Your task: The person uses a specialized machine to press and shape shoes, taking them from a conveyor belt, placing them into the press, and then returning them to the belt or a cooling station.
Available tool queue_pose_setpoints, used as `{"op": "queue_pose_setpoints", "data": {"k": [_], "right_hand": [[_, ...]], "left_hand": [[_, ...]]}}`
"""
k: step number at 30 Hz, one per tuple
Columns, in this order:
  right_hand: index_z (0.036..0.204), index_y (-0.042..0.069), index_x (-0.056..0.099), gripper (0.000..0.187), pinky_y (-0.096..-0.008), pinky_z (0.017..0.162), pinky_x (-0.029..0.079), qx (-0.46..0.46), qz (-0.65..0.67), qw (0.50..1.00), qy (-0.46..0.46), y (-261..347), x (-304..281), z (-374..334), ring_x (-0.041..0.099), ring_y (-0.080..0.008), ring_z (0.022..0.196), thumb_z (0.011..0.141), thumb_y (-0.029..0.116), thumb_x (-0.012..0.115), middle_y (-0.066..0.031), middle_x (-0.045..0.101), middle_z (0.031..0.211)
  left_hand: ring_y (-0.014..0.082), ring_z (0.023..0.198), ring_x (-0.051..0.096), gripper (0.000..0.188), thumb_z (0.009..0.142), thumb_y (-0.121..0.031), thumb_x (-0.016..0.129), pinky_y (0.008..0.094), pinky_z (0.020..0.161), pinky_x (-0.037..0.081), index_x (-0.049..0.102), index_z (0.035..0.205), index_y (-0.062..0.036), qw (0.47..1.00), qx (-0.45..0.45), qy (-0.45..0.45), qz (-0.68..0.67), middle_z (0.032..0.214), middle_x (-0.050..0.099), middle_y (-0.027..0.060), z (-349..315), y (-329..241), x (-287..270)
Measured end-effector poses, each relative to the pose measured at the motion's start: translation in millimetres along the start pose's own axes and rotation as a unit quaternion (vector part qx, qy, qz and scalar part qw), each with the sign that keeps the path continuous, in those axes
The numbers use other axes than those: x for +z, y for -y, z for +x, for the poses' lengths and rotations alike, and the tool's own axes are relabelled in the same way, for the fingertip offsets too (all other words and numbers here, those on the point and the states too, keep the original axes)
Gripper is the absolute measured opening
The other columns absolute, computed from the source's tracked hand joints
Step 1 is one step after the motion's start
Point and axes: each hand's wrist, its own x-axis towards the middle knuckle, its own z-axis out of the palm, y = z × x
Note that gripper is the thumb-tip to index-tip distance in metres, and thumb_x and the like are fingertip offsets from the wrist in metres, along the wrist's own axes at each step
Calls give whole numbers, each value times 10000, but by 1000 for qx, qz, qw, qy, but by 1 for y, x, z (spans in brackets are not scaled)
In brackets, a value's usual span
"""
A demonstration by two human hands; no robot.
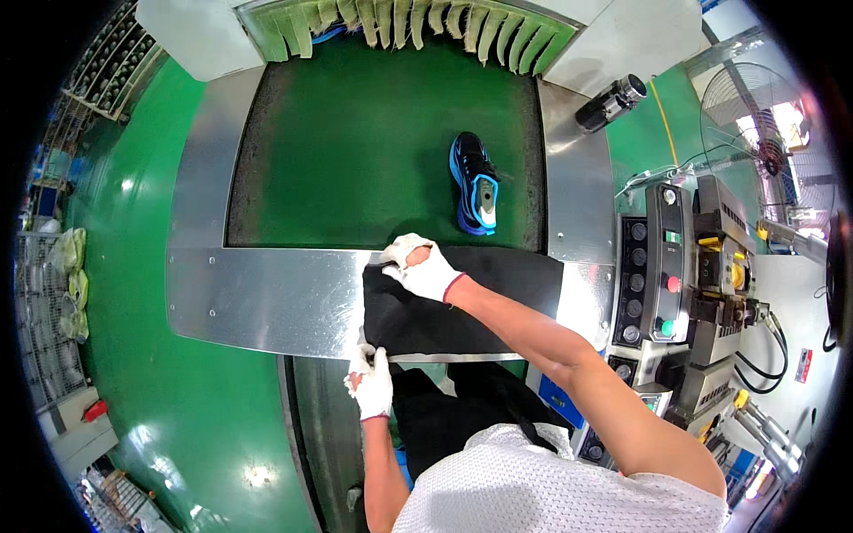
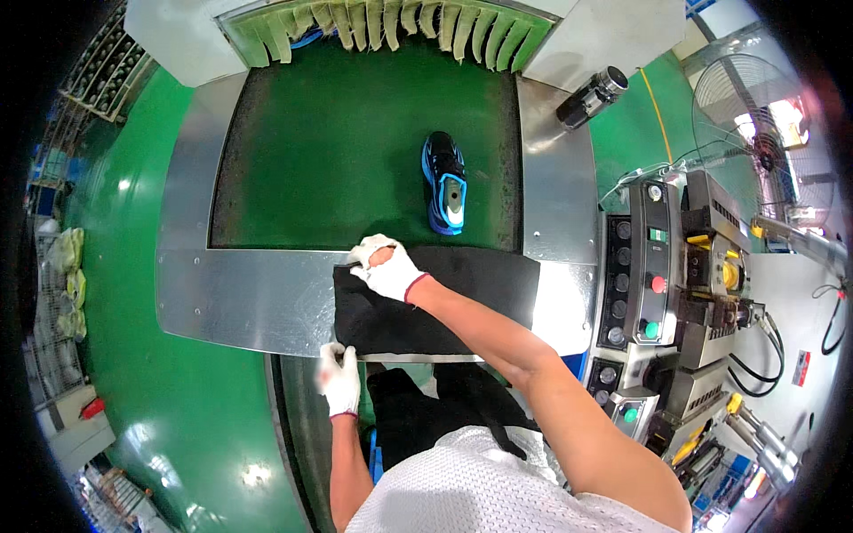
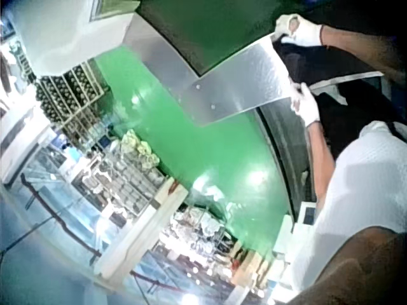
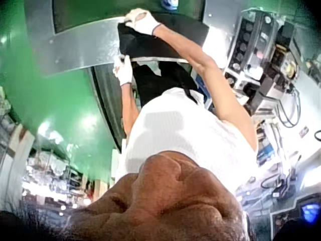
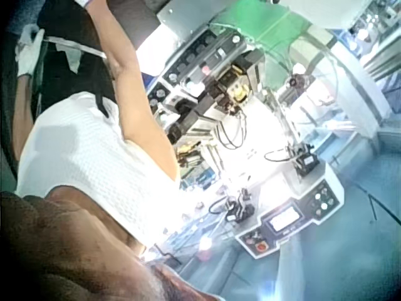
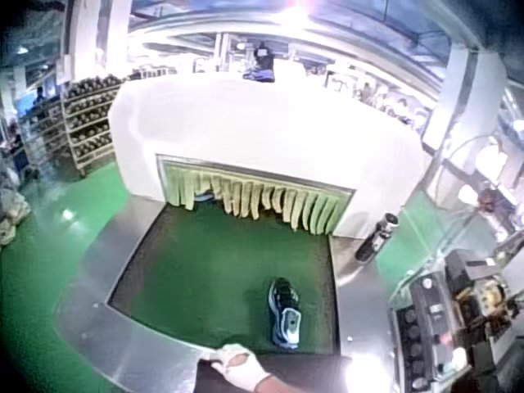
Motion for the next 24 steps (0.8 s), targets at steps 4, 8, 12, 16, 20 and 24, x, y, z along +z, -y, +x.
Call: {"op": "queue_pose_setpoints", "data": {"k": [4,8,12,16,20,24], "right_hand": [[1008,163,768,193,-480,857,546,-75,-9,997,9,6,11,14,669,-342,972,892,307,712,-118,701,938],[1034,215,758,180,-499,863,520,-47,-54,997,28,16,11,21,595,-311,1064,859,248,733,-76,622,1005],[1026,170,784,212,-505,1073,449,-82,-22,992,92,33,55,69,559,-331,1262,843,277,781,-75,654,1152],[1001,176,804,208,-468,1166,410,-165,-8,982,88,108,85,135,504,-336,1347,806,247,817,-91,652,1235],[982,193,817,211,-481,1172,399,-138,-42,989,18,178,116,201,489,-380,1369,801,302,816,-112,634,1350],[950,212,807,194,-462,1160,415,-200,-42,979,-9,229,159,268,512,-405,1360,806,341,796,-124,560,1463]], "left_hand": [[288,825,679,250,901,-249,764,413,808,525,668,991,-37,999,6,-29,-16,896,704,133,9,27,-4],[262,801,653,242,843,-202,815,388,772,519,655,951,-57,999,-3,-45,18,863,679,116,23,44,-12],[175,728,598,222,830,-106,826,342,712,513,632,911,-36,996,-4,-61,-61,789,629,59,50,85,-49],[252,722,643,192,825,-108,807,410,713,513,629,876,-57,986,-80,-115,-94,763,655,108,91,123,-108],[244,794,624,188,807,-93,794,384,762,503,622,864,-43,989,-18,-142,-20,827,639,106,155,132,-187],[218,799,595,175,797,-53,768,378,770,494,602,847,-31,983,-7,-184,-24,831,610,97,212,157,-253]]}}
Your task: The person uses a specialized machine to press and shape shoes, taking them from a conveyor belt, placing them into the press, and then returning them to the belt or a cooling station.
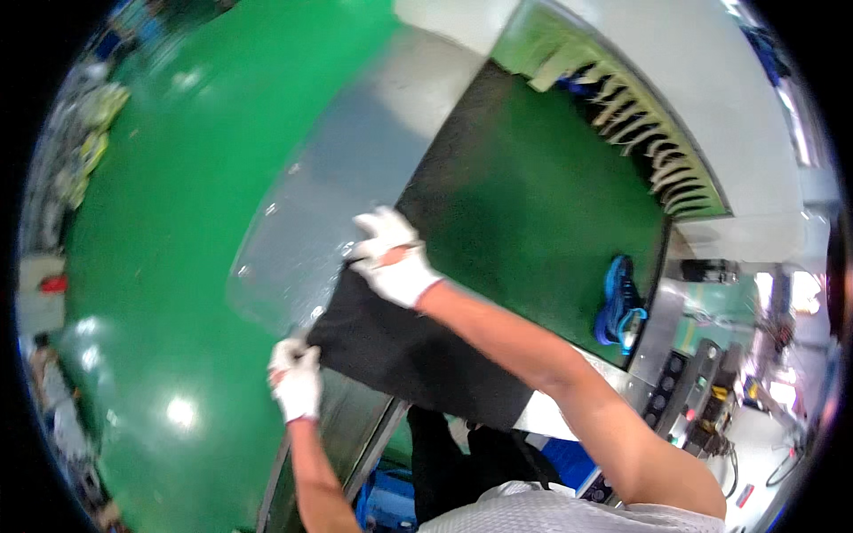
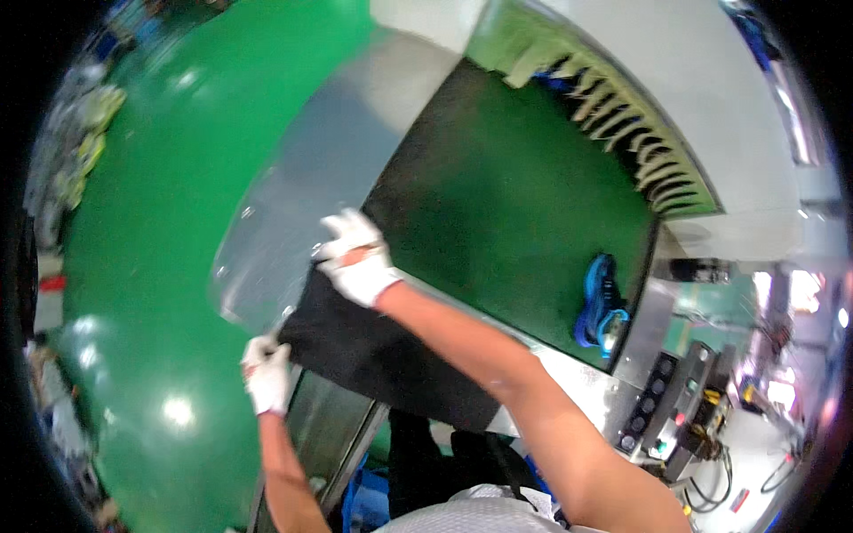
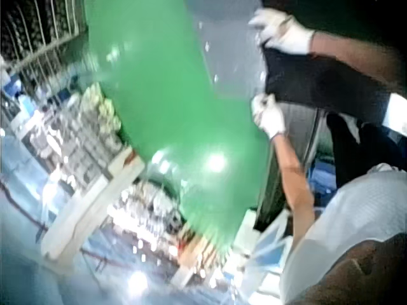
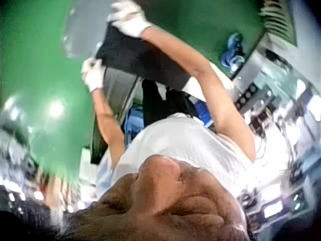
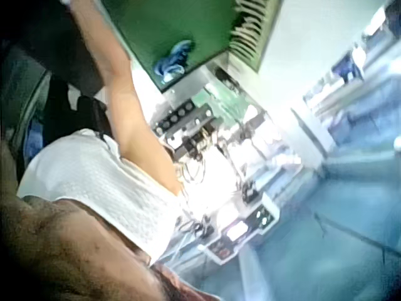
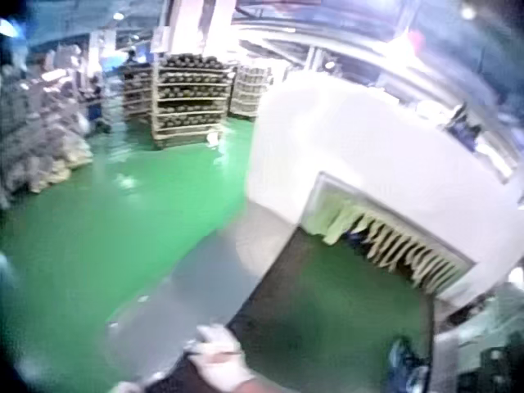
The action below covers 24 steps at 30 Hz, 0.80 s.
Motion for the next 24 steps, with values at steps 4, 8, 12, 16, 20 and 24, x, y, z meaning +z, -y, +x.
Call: {"op": "queue_pose_setpoints", "data": {"k": [4,8,12,16,20,24], "right_hand": [[1039,242,788,211,-805,1123,229,148,2,985,88,39,18,46,315,-448,1499,875,364,737,-113,486,1550],[1118,214,770,302,-684,1210,173,97,-67,990,75,38,37,71,352,-376,1503,968,326,532,-92,520,1541],[1275,144,685,403,-634,1233,177,102,5,991,85,52,20,67,332,-395,1504,949,363,595,-162,475,1552],[1438,28,550,654,-616,1253,202,75,125,988,-59,45,6,-6,284,-451,1525,920,396,703,-232,411,1576],[1424,35,554,644,-608,1251,243,99,165,977,-87,40,-53,-154,329,-464,1495,899,361,738,-235,425,1557],[1443,20,531,699,-608,1223,276,224,96,970,-5,20,-115,-308,368,-459,1465,868,345,760,-229,454,1535]], "left_hand": [[156,739,507,172,839,-1,747,327,705,455,584,885,-27,1000,-26,2,-8,818,563,37,46,31,-23],[138,725,472,164,865,-14,737,324,682,427,577,897,-21,998,30,-17,59,805,541,29,71,27,-30],[164,789,538,142,916,-65,702,341,744,469,607,997,2,997,-25,-26,66,906,599,72,61,46,-34],[292,1167,618,336,979,-133,668,414,1015,482,626,1283,1,980,29,-95,174,1299,629,160,32,4,-33],[415,1351,496,341,1026,-129,591,525,1130,409,605,1346,-11,944,240,-68,216,1438,552,220,-24,-44,-25],[519,1420,398,465,930,-87,633,624,1176,335,539,1368,34,871,450,134,146,1474,501,276,-124,-103,57]]}}
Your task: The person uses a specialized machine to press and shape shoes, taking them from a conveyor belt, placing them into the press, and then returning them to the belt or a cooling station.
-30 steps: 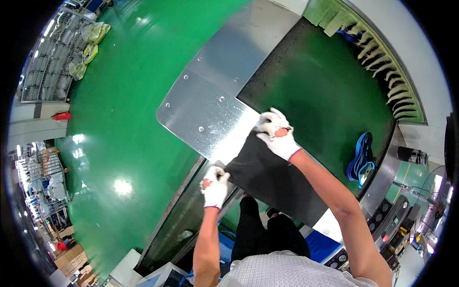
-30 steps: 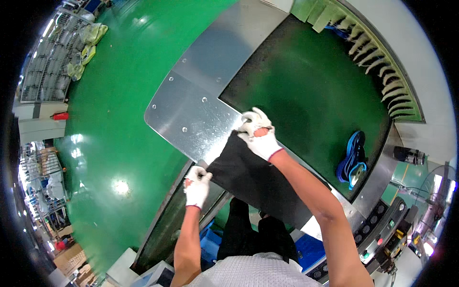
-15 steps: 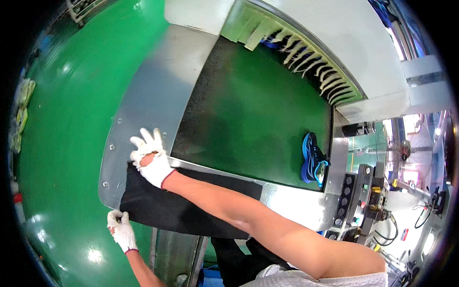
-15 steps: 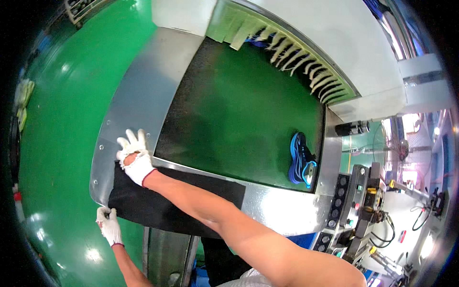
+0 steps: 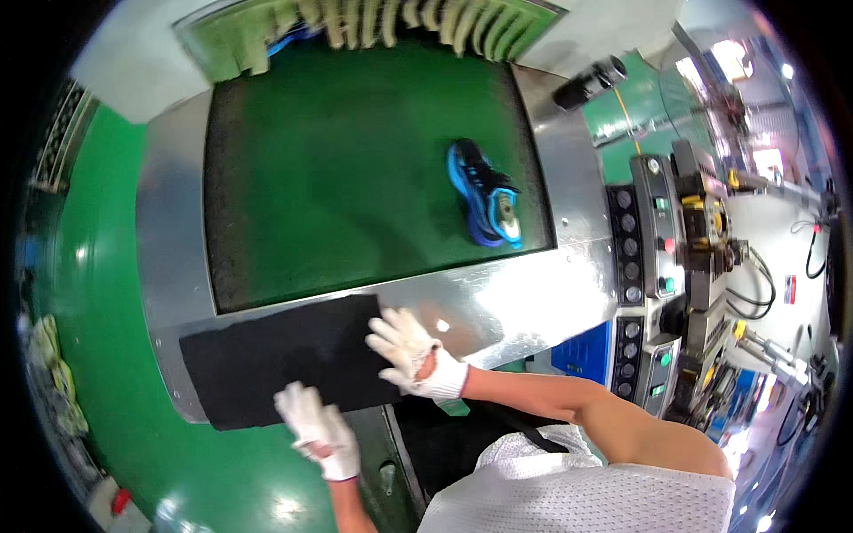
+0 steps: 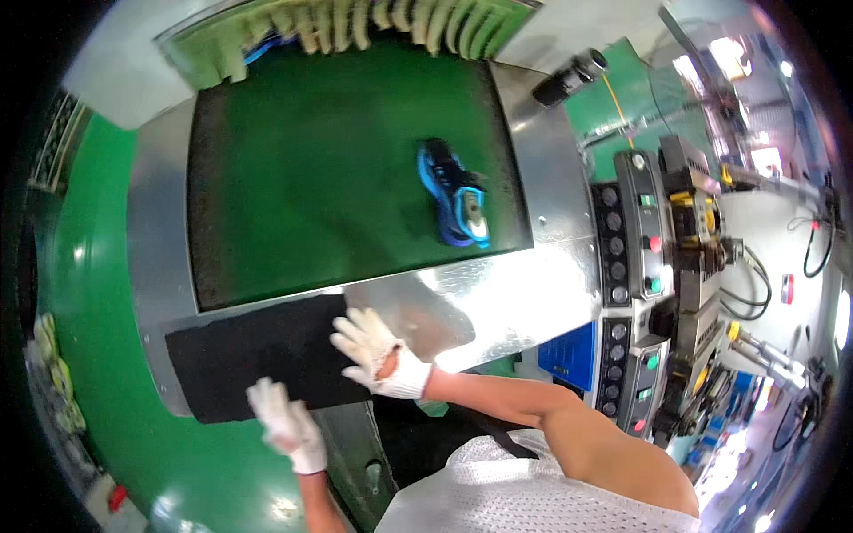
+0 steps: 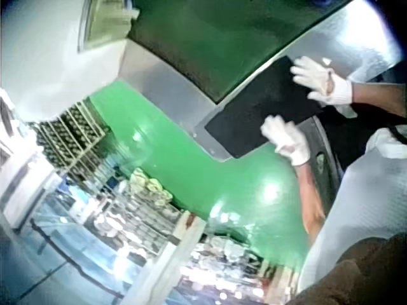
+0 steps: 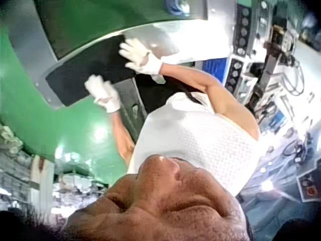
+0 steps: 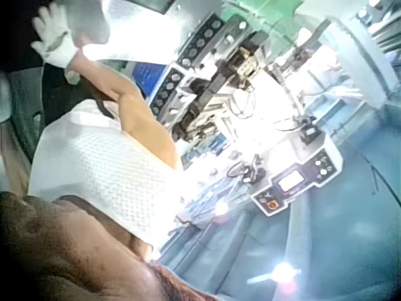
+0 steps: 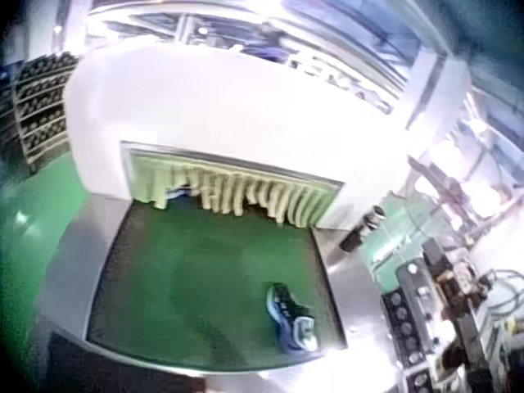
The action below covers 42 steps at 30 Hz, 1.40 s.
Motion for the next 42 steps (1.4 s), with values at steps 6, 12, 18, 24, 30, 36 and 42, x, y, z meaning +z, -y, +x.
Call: {"op": "queue_pose_setpoints", "data": {"k": [6,12,18,24,30,36,42], "right_hand": [[1475,30,514,726,-547,1242,267,35,-104,993,-34,-118,-10,-103,384,-381,1489,880,397,710,-199,446,1577],[1457,7,509,687,-581,1254,233,84,-75,982,-153,-210,-51,-146,394,-407,1475,920,432,562,-198,469,1555],[1551,45,428,701,-549,1297,107,274,-110,943,-151,-305,-133,-252,255,-380,1560,999,476,455,-185,360,1651],[1534,-9,420,666,-544,1266,193,397,-171,858,-276,-360,-169,-330,326,-406,1512,1028,421,469,-238,378,1612],[1406,-129,438,661,-658,1205,239,453,-86,850,-256,-269,-113,-401,357,-564,1411,897,271,571,-360,393,1499],[1432,-84,470,717,-582,1226,250,431,-100,866,-235,-323,-176,-319,403,-466,1411,903,386,579,-290,475,1471],[1437,-30,518,641,-527,1267,232,328,-166,887,-280,-365,-186,-204,379,-402,1479,937,371,505,-248,466,1535]], "left_hand": [[509,1492,270,696,879,-248,668,620,1253,142,443,1427,117,976,55,207,38,1580,360,306,31,-151,132],[572,1474,269,747,930,-340,592,647,1247,117,405,1448,163,959,157,197,129,1589,317,371,60,-242,195],[468,1529,250,747,911,-393,636,618,1263,120,471,1474,69,897,326,284,93,1617,341,293,77,-389,276],[490,1440,377,609,913,-276,584,628,1232,192,530,1406,77,858,469,209,-27,1513,461,311,96,-504,351],[448,1364,457,598,838,-263,618,611,1186,279,585,1333,71,790,515,325,-75,1406,546,277,14,-497,316],[468,1475,361,647,862,-257,601,614,1252,169,538,1436,35,809,517,280,-13,1535,468,286,115,-481,350],[498,1486,303,529,1027,-217,428,608,1249,140,445,1464,79,883,413,213,58,1589,374,302,195,-449,350]]}}
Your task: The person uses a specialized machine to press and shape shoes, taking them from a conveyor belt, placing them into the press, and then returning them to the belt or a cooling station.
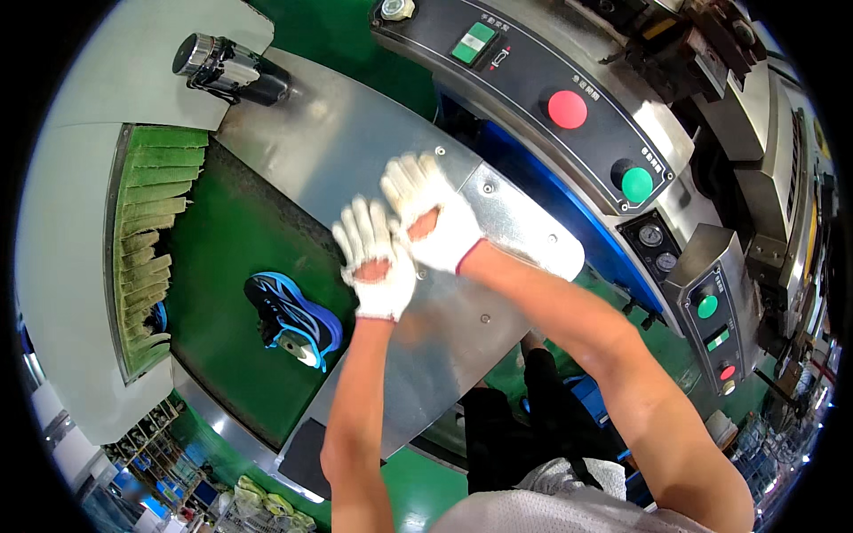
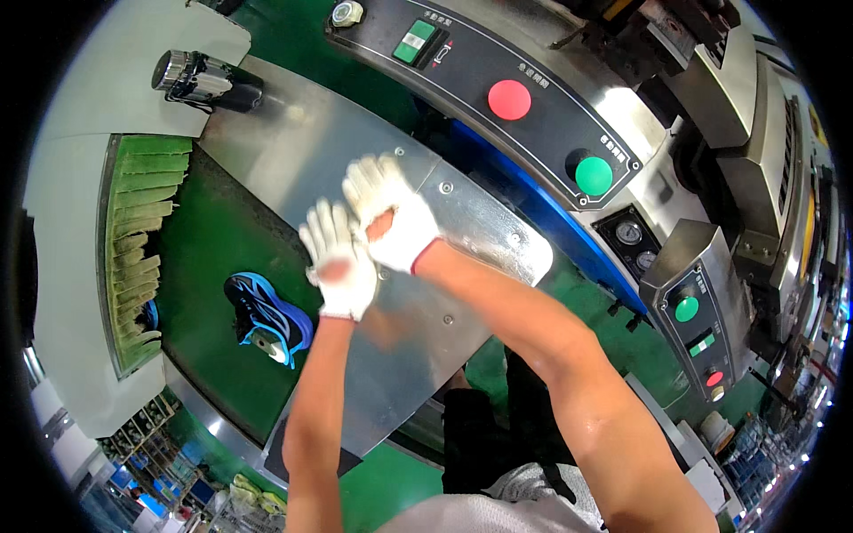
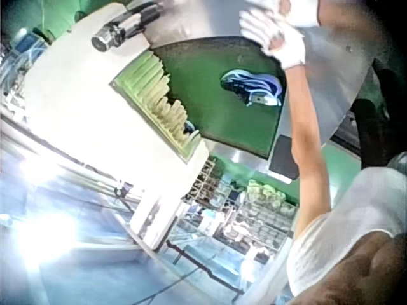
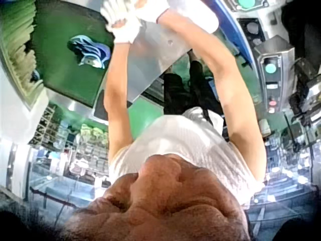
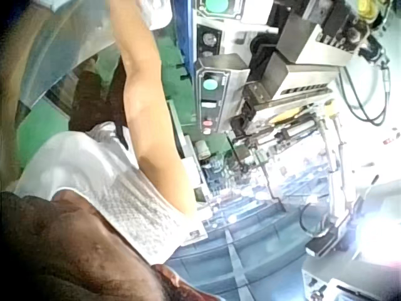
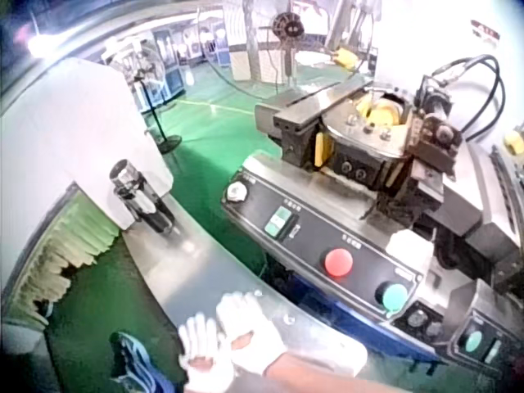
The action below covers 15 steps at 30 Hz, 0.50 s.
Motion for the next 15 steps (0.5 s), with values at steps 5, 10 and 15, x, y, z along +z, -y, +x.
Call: {"op": "queue_pose_setpoints", "data": {"k": [5,10,15], "right_hand": [[1425,-13,525,603,-518,1244,295,-85,168,982,-5,35,6,-123,473,-402,1392,914,308,529,-237,528,1435],[1465,-12,485,680,-564,1251,210,45,69,984,160,-8,-48,-155,385,-437,1452,894,347,568,-246,448,1526],[1513,-44,415,677,-545,1264,208,91,-58,994,-1,-49,-42,-85,344,-460,1484,974,352,523,-283,390,1582]], "left_hand": [[514,1407,367,669,832,-224,628,632,1227,176,476,1371,142,987,6,162,19,1481,425,343,-111,-50,-31],[490,1356,425,608,830,-214,645,639,1181,262,550,1342,99,988,73,78,-114,1434,482,310,-99,-108,-8],[484,1426,419,479,991,-196,511,602,1236,224,568,1393,58,996,62,13,-67,1523,479,292,3,-94,7]]}}
